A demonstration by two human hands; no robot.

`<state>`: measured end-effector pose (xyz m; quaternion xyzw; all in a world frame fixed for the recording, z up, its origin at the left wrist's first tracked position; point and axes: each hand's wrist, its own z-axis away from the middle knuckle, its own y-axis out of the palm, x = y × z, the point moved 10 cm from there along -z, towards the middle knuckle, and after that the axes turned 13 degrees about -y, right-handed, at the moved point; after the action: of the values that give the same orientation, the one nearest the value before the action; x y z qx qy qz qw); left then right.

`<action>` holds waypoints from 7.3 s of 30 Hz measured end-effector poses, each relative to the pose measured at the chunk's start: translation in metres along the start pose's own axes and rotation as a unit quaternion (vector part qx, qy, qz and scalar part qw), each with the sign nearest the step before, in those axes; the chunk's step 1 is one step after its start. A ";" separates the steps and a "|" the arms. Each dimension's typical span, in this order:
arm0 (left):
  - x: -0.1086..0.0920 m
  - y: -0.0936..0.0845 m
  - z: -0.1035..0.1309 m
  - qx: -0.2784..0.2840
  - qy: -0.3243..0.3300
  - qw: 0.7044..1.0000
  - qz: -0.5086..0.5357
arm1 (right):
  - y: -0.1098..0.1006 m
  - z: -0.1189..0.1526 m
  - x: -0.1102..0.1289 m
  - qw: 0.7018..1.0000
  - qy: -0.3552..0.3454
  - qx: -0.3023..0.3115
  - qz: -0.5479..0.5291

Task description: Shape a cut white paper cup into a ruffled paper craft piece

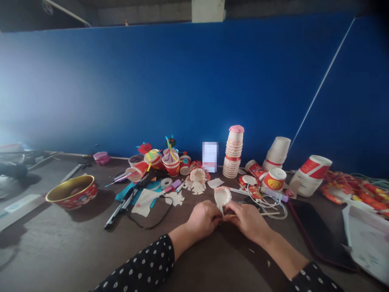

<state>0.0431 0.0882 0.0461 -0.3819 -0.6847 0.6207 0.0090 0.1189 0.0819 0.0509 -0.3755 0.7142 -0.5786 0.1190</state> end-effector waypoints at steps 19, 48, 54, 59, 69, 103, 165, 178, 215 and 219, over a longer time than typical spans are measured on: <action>-0.007 0.005 0.001 0.015 0.033 0.999 -0.027 | -0.002 0.007 -0.007 0.996 -0.001 -0.043 -0.081; -0.004 0.006 0.000 0.008 0.024 0.999 -0.038 | 0.006 0.001 0.009 0.999 -0.001 -0.029 -0.027; 0.003 0.005 -0.002 0.000 -0.045 0.999 -0.011 | 0.009 0.003 0.000 0.997 0.057 -0.026 -0.039; 0.013 0.003 -0.004 0.017 -0.117 0.992 0.035 | 0.007 0.001 -0.001 0.996 0.080 -0.024 -0.020; 0.000 0.006 -0.001 0.029 0.032 0.998 0.044 | 0.011 -0.001 -0.009 0.992 0.125 -0.002 -0.001; -0.001 0.003 -0.001 -0.022 0.005 1.000 -0.007 | 0.026 -0.008 0.033 0.975 -0.038 0.105 0.192; 0.011 0.011 -0.006 0.002 -0.054 0.998 -0.039 | 0.019 -0.006 0.034 0.974 0.006 0.055 0.221; 0.012 0.006 -0.007 0.001 -0.030 0.999 0.031 | 0.013 -0.006 0.016 0.986 0.070 0.046 0.143; 0.009 0.000 -0.007 -0.025 -0.030 0.999 0.012 | 0.021 -0.005 0.031 0.973 0.012 0.073 0.218; 0.010 -0.001 -0.007 -0.024 -0.033 0.999 0.024 | 0.018 -0.003 0.026 0.984 0.039 0.061 0.165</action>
<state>0.0392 0.0997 0.0436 -0.3779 -0.6902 0.6160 -0.0376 0.0925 0.0675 0.0420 -0.2221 0.7338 -0.6076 0.2074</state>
